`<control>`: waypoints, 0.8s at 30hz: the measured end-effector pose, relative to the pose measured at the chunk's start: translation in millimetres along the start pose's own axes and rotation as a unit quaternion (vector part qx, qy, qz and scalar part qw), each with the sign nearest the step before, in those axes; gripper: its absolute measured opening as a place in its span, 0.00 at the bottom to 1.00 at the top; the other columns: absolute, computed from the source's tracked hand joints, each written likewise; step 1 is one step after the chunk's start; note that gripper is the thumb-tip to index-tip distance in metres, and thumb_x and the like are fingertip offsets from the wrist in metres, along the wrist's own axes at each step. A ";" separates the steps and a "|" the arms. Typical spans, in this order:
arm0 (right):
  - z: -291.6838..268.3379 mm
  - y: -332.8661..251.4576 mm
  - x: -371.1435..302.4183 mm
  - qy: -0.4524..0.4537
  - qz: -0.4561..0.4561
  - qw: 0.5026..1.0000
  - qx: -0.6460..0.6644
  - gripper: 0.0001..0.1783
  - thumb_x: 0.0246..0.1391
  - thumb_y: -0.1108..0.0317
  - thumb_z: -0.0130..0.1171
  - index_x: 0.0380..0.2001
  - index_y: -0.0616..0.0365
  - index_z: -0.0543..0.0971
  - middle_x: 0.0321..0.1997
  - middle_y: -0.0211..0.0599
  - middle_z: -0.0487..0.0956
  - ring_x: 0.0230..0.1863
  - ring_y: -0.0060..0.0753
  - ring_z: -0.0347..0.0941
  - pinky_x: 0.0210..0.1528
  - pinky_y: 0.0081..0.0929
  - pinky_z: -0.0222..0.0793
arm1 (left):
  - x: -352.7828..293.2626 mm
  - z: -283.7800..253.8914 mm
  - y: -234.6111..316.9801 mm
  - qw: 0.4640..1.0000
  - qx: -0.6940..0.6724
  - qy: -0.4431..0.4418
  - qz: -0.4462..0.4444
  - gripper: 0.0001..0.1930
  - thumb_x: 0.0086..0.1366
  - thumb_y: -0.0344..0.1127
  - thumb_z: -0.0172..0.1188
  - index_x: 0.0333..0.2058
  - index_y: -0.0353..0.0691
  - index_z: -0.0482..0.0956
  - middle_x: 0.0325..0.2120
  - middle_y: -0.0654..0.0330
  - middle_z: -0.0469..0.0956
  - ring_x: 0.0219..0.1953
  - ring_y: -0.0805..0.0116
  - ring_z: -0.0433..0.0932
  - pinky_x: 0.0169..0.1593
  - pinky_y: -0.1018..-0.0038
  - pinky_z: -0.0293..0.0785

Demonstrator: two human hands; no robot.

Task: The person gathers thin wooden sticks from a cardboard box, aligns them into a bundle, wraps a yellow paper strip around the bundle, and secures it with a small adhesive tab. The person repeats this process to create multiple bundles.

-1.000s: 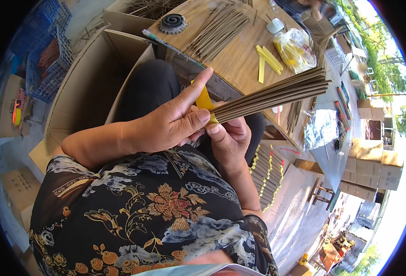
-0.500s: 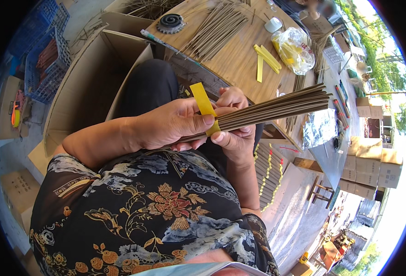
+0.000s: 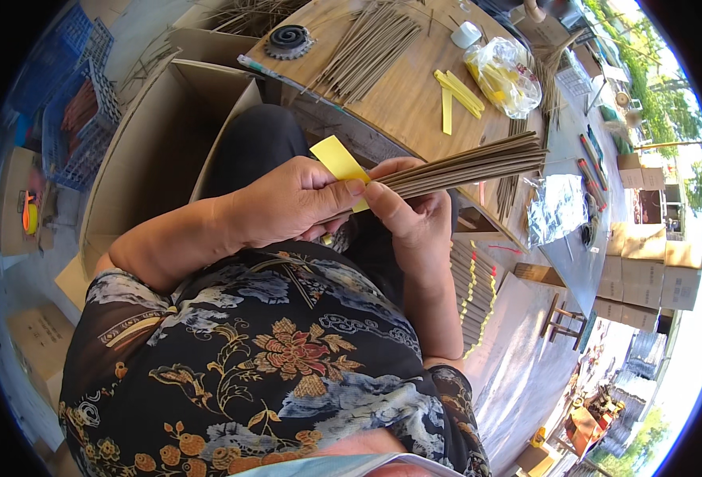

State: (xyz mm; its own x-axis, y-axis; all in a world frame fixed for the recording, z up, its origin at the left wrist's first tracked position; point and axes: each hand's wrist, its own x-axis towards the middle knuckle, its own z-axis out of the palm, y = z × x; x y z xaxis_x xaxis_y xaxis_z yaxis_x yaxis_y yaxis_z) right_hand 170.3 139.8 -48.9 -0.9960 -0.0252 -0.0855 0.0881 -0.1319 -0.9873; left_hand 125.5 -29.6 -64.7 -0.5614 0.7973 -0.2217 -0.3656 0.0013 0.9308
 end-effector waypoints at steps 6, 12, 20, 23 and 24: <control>-2.3 10.2 3.7 0.013 0.010 1.000 0.019 0.11 0.43 0.71 0.59 0.30 0.64 0.71 0.25 0.28 0.72 0.27 0.15 0.66 0.31 0.14 0.63 | 3.1 1.3 -9.2 0.980 0.168 0.056 0.089 0.17 0.66 0.43 0.42 0.39 0.34 0.72 0.18 0.67 0.68 0.17 0.84 0.62 0.22 0.87 0.61; -1.3 10.0 1.7 0.023 -0.016 0.999 0.028 0.11 0.43 0.72 0.59 0.30 0.65 0.71 0.26 0.30 0.73 0.28 0.16 0.67 0.33 0.15 0.65 | 5.4 2.5 -10.9 0.929 0.277 0.078 0.231 0.15 0.65 0.36 0.44 0.44 0.30 0.68 0.20 0.66 0.69 0.21 0.82 0.65 0.26 0.86 0.64; 1.3 5.2 -2.9 0.039 -0.049 0.998 0.008 0.12 0.43 0.72 0.60 0.31 0.65 0.71 0.27 0.30 0.73 0.28 0.15 0.67 0.31 0.13 0.64 | 8.0 0.6 -8.6 0.862 0.356 0.063 0.355 0.14 0.63 0.27 0.46 0.46 0.27 0.67 0.32 0.53 0.73 0.30 0.69 0.72 0.34 0.78 0.69; 2.5 4.6 -3.1 0.040 -0.056 0.997 0.019 0.12 0.43 0.72 0.60 0.31 0.65 0.71 0.27 0.29 0.72 0.28 0.15 0.67 0.30 0.13 0.64 | 8.8 1.2 -8.0 0.847 0.368 0.066 0.378 0.14 0.62 0.26 0.47 0.46 0.26 0.66 0.36 0.50 0.73 0.34 0.63 0.74 0.37 0.76 0.70; 2.2 4.8 -3.1 0.041 -0.055 0.998 0.013 0.12 0.43 0.72 0.60 0.31 0.65 0.71 0.27 0.29 0.72 0.28 0.15 0.67 0.30 0.13 0.64 | 9.0 1.9 -7.9 0.845 0.369 0.063 0.380 0.14 0.62 0.26 0.47 0.45 0.26 0.66 0.37 0.49 0.73 0.35 0.61 0.75 0.38 0.75 0.70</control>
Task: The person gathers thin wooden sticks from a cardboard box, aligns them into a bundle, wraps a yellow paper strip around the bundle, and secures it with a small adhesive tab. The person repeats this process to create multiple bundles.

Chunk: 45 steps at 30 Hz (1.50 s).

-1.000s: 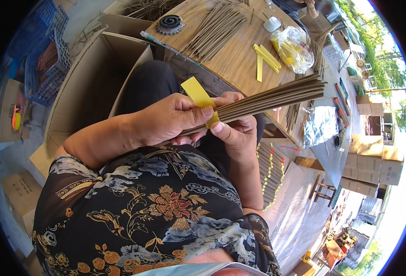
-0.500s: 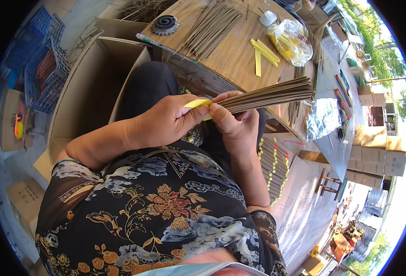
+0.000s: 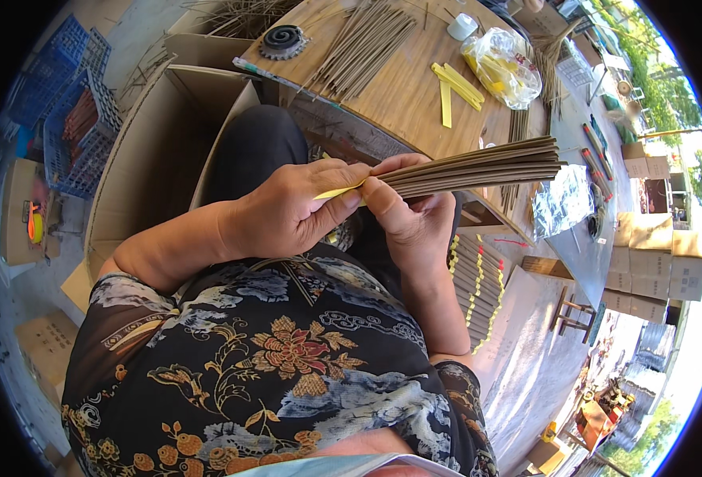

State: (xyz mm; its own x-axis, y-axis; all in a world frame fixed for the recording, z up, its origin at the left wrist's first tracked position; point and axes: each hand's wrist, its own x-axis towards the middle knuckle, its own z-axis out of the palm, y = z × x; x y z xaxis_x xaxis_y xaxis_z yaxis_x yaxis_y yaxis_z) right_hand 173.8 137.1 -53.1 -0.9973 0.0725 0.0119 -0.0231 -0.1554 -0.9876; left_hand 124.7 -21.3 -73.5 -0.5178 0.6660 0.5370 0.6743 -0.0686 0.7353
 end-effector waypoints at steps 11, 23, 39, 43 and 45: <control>-3.6 -0.5 1.5 -0.003 0.033 0.999 0.014 0.12 0.45 0.71 0.59 0.32 0.67 0.71 0.27 0.32 0.74 0.28 0.16 0.68 0.31 0.14 0.65 | -1.2 9.5 -0.8 0.995 0.096 0.022 0.021 0.21 0.53 0.22 0.57 0.47 0.27 0.65 0.36 0.47 0.72 0.35 0.56 0.76 0.37 0.73 0.73; -14.2 9.7 15.4 -0.046 0.032 0.998 0.025 0.12 0.49 0.65 0.57 0.31 0.66 0.74 0.22 0.26 0.72 0.22 0.12 0.65 0.24 0.12 0.60 | -0.6 14.9 -18.2 0.968 0.238 0.033 0.072 0.30 0.51 0.23 0.57 0.53 0.25 0.57 0.31 0.50 0.70 0.30 0.57 0.73 0.33 0.72 0.73; -28.4 12.9 40.8 -0.102 0.013 0.994 -0.037 0.20 0.38 0.65 0.66 0.34 0.65 0.73 0.23 0.26 0.71 0.23 0.16 0.64 0.26 0.14 0.62 | 7.2 13.4 -29.6 0.947 0.319 0.011 0.022 0.30 0.47 0.19 0.55 0.51 0.23 0.58 0.32 0.48 0.70 0.31 0.55 0.73 0.33 0.71 0.73; -26.8 9.3 40.2 -0.102 0.006 0.992 -0.069 0.20 0.40 0.66 0.66 0.35 0.66 0.73 0.23 0.28 0.72 0.22 0.16 0.65 0.23 0.14 0.63 | 9.3 12.9 -28.0 0.958 0.287 0.016 0.012 0.28 0.50 0.19 0.55 0.51 0.23 0.58 0.32 0.48 0.70 0.31 0.55 0.73 0.33 0.71 0.72; -29.2 6.0 41.4 -0.118 0.020 0.988 -0.099 0.19 0.41 0.67 0.65 0.35 0.66 0.73 0.23 0.28 0.72 0.21 0.16 0.65 0.21 0.14 0.63 | 10.1 12.6 -27.6 0.965 0.260 0.027 0.013 0.27 0.51 0.19 0.54 0.51 0.25 0.59 0.33 0.48 0.71 0.31 0.55 0.73 0.35 0.72 0.72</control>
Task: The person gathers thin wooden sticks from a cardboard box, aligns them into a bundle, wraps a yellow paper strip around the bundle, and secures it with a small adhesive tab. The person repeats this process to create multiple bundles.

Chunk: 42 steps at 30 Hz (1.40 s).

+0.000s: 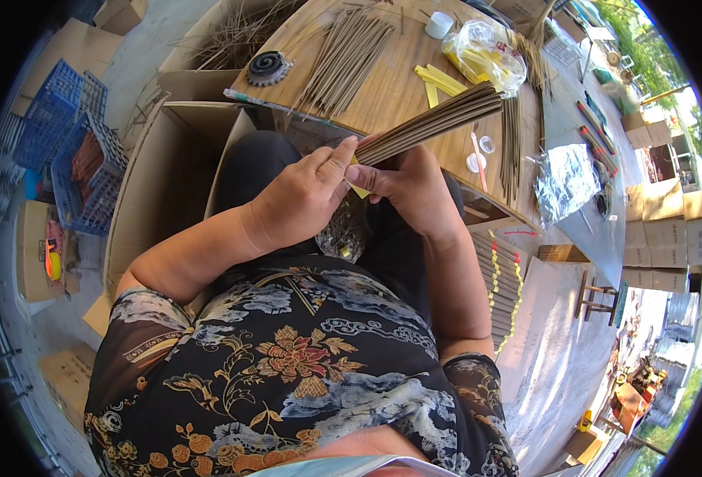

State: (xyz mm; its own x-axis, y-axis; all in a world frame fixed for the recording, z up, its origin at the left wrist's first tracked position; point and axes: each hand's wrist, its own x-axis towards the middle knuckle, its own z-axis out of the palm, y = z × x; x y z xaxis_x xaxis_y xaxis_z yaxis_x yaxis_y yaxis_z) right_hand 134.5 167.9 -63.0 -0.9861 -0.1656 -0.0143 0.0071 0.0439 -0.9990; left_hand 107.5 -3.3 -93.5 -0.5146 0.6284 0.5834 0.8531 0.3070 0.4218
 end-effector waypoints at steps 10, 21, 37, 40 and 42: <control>-4.7 -13.3 -0.7 -0.057 0.003 0.998 -0.030 0.17 0.43 0.73 0.62 0.38 0.67 0.72 0.24 0.29 0.74 0.21 0.15 0.66 0.21 0.13 0.63 | 4.8 -16.7 5.6 0.988 -0.146 -0.018 -0.038 0.27 0.52 0.20 0.55 0.52 0.26 0.59 0.33 0.48 0.72 0.32 0.55 0.74 0.36 0.72 0.72; -3.4 -22.8 -8.0 -0.085 -0.071 0.994 0.023 0.12 0.42 0.75 0.63 0.33 0.65 0.75 0.27 0.31 0.76 0.30 0.18 0.71 0.31 0.18 0.69 | 5.0 -32.6 18.9 0.908 -0.393 -0.084 -0.121 0.26 0.60 0.28 0.51 0.56 0.30 0.56 0.35 0.60 0.68 0.29 0.78 0.67 0.33 0.82 0.66; -14.1 -25.3 -8.9 0.046 -0.165 0.943 -0.286 0.24 0.31 0.53 0.69 0.28 0.58 0.73 0.16 0.31 0.71 0.18 0.31 0.69 0.22 0.24 0.65 | 21.6 -35.7 17.2 0.668 -0.657 -0.140 -0.319 0.12 0.64 0.41 0.47 0.31 0.36 0.70 0.22 0.64 0.69 0.17 0.83 0.66 0.17 0.88 0.63; -18.4 -15.7 -1.8 0.041 -0.168 0.950 -0.259 0.26 0.33 0.52 0.68 0.30 0.59 0.73 0.19 0.33 0.73 0.21 0.30 0.70 0.24 0.25 0.66 | 22.0 -31.1 14.1 0.641 -0.681 -0.129 -0.330 0.13 0.64 0.42 0.47 0.31 0.36 0.70 0.21 0.63 0.69 0.15 0.82 0.65 0.15 0.88 0.61; -18.4 -10.0 2.7 0.028 -0.189 0.971 -0.143 0.26 0.37 0.54 0.66 0.35 0.61 0.70 0.25 0.34 0.74 0.26 0.27 0.71 0.29 0.23 0.67 | 22.5 -26.7 9.3 0.616 -0.700 -0.125 -0.340 0.14 0.63 0.43 0.48 0.32 0.36 0.70 0.21 0.63 0.69 0.14 0.81 0.65 0.15 0.88 0.60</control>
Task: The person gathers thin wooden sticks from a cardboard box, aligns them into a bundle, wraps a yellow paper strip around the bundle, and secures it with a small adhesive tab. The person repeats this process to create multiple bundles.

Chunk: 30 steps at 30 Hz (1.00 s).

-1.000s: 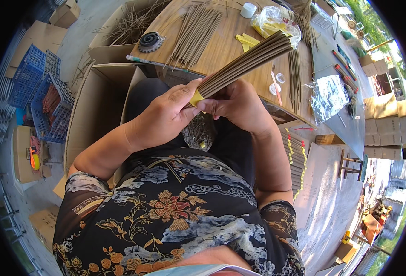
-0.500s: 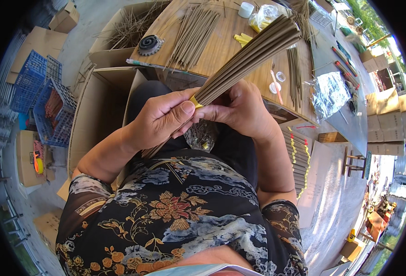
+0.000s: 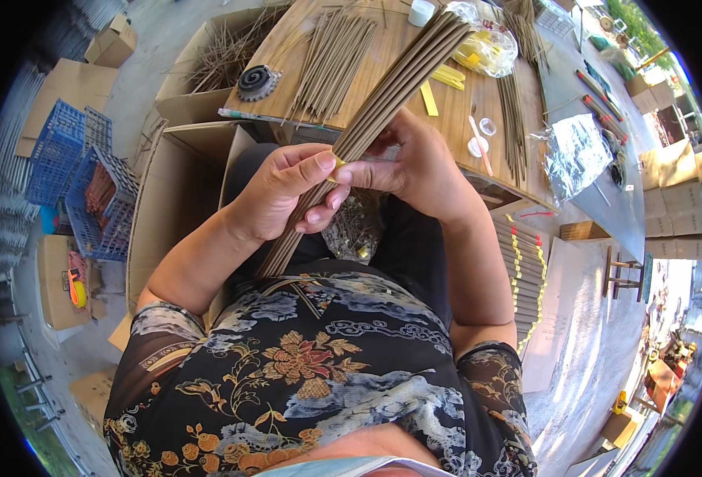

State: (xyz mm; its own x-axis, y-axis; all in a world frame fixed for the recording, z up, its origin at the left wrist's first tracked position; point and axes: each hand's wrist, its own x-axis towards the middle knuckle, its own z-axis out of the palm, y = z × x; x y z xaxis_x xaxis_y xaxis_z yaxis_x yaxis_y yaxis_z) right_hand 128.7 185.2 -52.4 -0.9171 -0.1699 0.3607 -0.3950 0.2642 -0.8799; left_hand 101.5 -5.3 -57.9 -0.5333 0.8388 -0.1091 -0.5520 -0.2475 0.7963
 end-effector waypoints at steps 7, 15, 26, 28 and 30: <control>7.9 -9.2 15.1 0.011 0.012 0.959 0.283 0.16 0.57 0.59 0.44 0.35 0.64 0.67 0.28 0.36 0.74 0.33 0.25 0.72 0.39 0.24 0.70 | 7.3 -1.4 -1.0 0.999 0.039 0.003 -0.015 0.15 0.63 0.44 0.48 0.35 0.36 0.69 0.21 0.61 0.70 0.14 0.80 0.66 0.14 0.87 0.60; 16.6 -2.5 16.3 0.121 0.036 0.949 0.287 0.14 0.57 0.63 0.42 0.25 0.62 0.67 0.20 0.34 0.72 0.25 0.24 0.71 0.41 0.27 0.71 | 20.5 1.1 0.1 0.981 0.193 0.013 0.008 0.16 0.65 0.42 0.44 0.41 0.33 0.66 0.27 0.58 0.72 0.24 0.76 0.71 0.27 0.83 0.70; -34.1 31.5 8.2 0.188 0.026 0.969 0.156 0.18 0.54 0.55 0.50 0.34 0.62 0.71 0.33 0.40 0.76 0.37 0.26 0.72 0.40 0.22 0.66 | 61.7 7.4 -7.5 0.984 0.162 0.067 0.040 0.12 0.64 0.43 0.47 0.35 0.39 0.68 0.22 0.65 0.68 0.19 0.82 0.64 0.21 0.88 0.60; -75.9 49.1 -15.0 0.267 0.091 0.950 -0.137 0.20 0.50 0.54 0.55 0.34 0.62 0.74 0.36 0.44 0.75 0.39 0.34 0.71 0.42 0.27 0.65 | 68.2 2.8 -5.6 0.983 0.148 0.081 0.078 0.12 0.63 0.42 0.48 0.35 0.37 0.68 0.23 0.62 0.68 0.19 0.80 0.64 0.20 0.87 0.60; -110.2 78.2 -42.1 0.292 0.199 0.854 -0.382 0.23 0.46 0.50 0.57 0.33 0.62 0.76 0.37 0.47 0.74 0.41 0.43 0.70 0.42 0.33 0.65 | 72.1 -4.9 -5.4 0.984 0.127 0.073 0.100 0.14 0.63 0.41 0.48 0.39 0.35 0.68 0.24 0.60 0.68 0.19 0.78 0.64 0.20 0.85 0.61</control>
State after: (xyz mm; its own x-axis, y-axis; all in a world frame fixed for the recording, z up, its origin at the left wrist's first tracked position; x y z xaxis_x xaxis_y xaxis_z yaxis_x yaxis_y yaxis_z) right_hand 130.4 317.6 -102.2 -0.7689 0.5221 0.3692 0.2399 0.7707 -0.5903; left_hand 62.9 54.1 -73.0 -0.7116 0.7026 -0.0035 -0.2583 -0.2570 0.9313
